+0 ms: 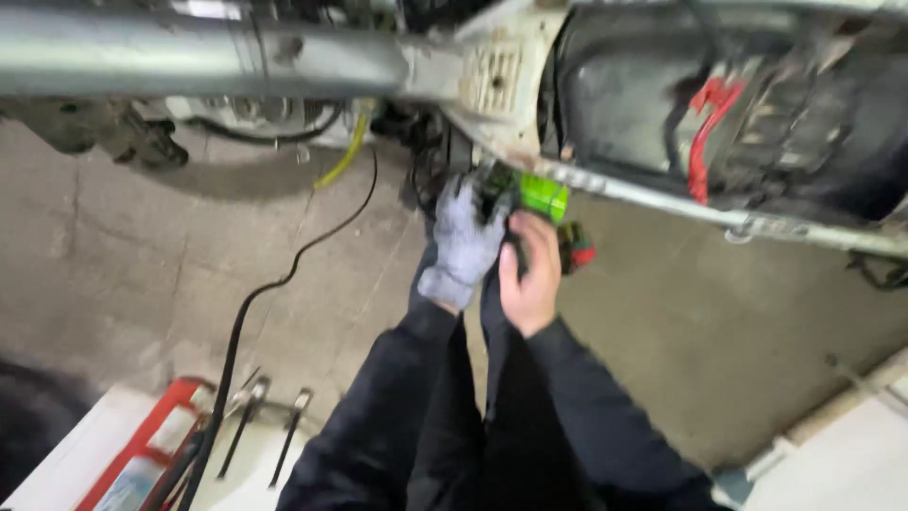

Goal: The person works on the electrical wiring of a motorcycle frame in a workshop. They connect wires to a green component near the engine area and use a flashlight to illuminate the workspace.

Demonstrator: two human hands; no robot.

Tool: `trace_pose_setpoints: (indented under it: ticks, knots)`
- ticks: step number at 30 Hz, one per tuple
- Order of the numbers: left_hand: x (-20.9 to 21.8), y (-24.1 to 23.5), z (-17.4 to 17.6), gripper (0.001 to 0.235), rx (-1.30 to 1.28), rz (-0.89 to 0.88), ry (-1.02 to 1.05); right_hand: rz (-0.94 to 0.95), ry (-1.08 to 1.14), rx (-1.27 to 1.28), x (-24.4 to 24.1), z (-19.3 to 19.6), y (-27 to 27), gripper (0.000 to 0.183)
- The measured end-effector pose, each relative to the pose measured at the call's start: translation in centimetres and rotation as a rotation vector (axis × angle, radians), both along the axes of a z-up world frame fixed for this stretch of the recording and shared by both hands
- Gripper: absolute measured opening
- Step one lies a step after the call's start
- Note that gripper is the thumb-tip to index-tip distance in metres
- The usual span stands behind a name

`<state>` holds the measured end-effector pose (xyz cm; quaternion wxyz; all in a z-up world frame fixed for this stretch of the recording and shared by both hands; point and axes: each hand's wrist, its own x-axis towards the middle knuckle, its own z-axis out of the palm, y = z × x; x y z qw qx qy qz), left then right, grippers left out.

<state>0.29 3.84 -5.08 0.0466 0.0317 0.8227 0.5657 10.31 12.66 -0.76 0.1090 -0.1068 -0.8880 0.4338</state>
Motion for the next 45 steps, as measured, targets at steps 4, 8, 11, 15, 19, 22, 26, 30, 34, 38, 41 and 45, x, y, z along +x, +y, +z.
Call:
trace_pose_setpoints:
  ticks: [4,8,11,15,19,22,26,30,34,38,41,45]
  knots:
    - [0.0,-0.2,1.0,0.034,-0.090,0.024,-0.032,-0.138,-0.121,-0.385,5.4,-5.9,-1.3,0.026]
    - [0.1,-0.4,1.1,0.036,-0.120,-0.006,-0.062,-0.602,-0.390,-1.473,4.7,-9.8,-0.4,0.031]
    - [-0.2,-0.6,1.5,0.042,-0.148,-0.016,-0.057,-0.548,-0.351,-1.702,2.6,-11.9,1.2,0.029]
    - [0.0,-1.0,3.1,0.051,-0.268,0.030,0.076,-0.534,-0.333,-1.749,2.8,-13.0,2.9,0.025]
    - [-0.1,-1.7,3.7,0.041,-0.380,-0.122,-0.042,-0.572,-0.219,-1.699,1.3,-11.0,2.5,0.027]
    - [0.0,-2.1,4.7,0.040,-0.327,-0.102,-0.044,-0.550,-0.167,-1.663,-2.1,-5.7,1.3,0.034]
    - [-0.5,-2.3,4.7,0.036,-0.248,-0.064,-0.040,-0.556,-0.248,-1.631,-5.1,-2.0,0.8,0.049]
    - [-0.2,-2.1,4.8,0.029,-0.233,-0.055,-0.111,-0.478,-0.266,-1.639,-0.2,-8.8,2.3,0.039]
    - [-1.0,-1.5,6.9,0.041,-0.134,0.006,-0.092,-0.362,-0.229,-1.610,1.4,-11.9,3.6,0.023]
    - [-1.1,-1.0,7.3,0.027,0.019,0.080,-0.259,-0.395,-0.288,-1.513,1.5,-10.5,3.5,0.019]
    - [-1.3,-0.9,6.0,0.025,0.091,0.100,-0.252,-0.345,-0.285,-1.481,3.7,-12.6,4.1,0.022]
    - [-1.4,-0.7,4.8,0.021,0.000,0.087,-0.229,-0.350,-0.358,-1.432,1.8,-7.6,2.4,0.037]
